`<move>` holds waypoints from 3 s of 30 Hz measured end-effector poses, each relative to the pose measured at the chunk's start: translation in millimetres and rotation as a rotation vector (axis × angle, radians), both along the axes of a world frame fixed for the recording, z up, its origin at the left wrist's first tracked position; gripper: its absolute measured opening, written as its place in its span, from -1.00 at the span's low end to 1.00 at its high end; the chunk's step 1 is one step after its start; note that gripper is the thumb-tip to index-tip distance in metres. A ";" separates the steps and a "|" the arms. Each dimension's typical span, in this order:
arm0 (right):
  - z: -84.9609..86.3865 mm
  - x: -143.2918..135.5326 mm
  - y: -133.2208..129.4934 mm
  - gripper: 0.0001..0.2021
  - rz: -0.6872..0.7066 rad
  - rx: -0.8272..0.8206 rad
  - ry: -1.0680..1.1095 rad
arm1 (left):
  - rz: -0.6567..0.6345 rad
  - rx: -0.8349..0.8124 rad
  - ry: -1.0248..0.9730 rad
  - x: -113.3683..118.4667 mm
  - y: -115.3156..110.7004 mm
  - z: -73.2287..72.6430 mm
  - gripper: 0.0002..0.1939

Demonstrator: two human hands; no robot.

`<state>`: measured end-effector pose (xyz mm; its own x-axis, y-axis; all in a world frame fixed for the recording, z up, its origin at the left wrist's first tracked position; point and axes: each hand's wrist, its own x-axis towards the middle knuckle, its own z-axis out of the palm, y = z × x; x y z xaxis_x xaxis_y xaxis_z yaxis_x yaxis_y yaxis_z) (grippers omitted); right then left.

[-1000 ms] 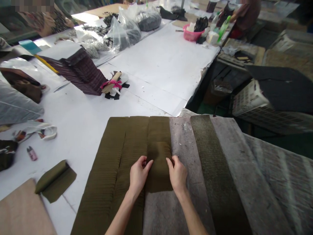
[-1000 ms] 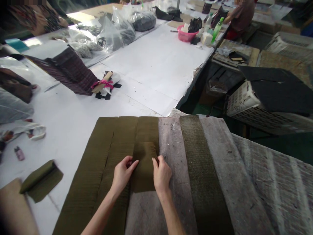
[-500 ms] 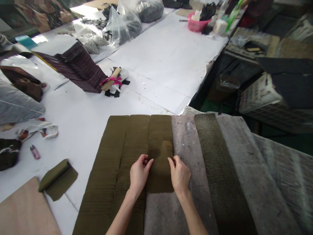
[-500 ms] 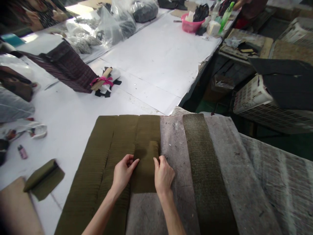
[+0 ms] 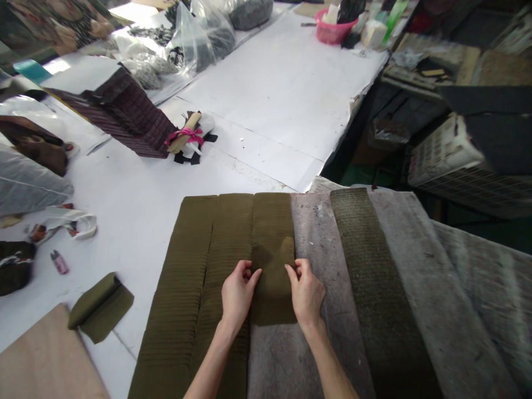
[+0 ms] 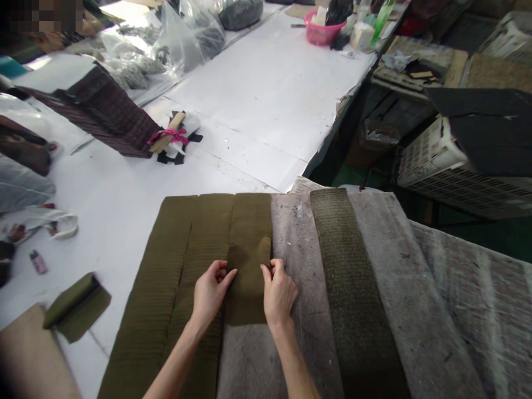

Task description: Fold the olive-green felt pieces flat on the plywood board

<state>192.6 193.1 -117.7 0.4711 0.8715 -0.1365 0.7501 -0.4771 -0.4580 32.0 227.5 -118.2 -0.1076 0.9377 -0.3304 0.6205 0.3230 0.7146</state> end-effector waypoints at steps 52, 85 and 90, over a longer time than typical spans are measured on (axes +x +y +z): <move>18.8 3.7 1.4 -0.64 0.086 -0.143 -0.010 | -0.213 -0.006 0.222 5.6 3.5 7.3 -0.57; 17.5 46.6 76.7 -0.87 0.305 -0.045 0.075 | -0.221 -0.016 0.238 6.5 1.5 6.8 -0.59; 18.0 51.8 84.6 -0.91 0.358 -0.119 0.059 | -0.218 -0.018 0.231 6.7 1.1 7.8 -0.59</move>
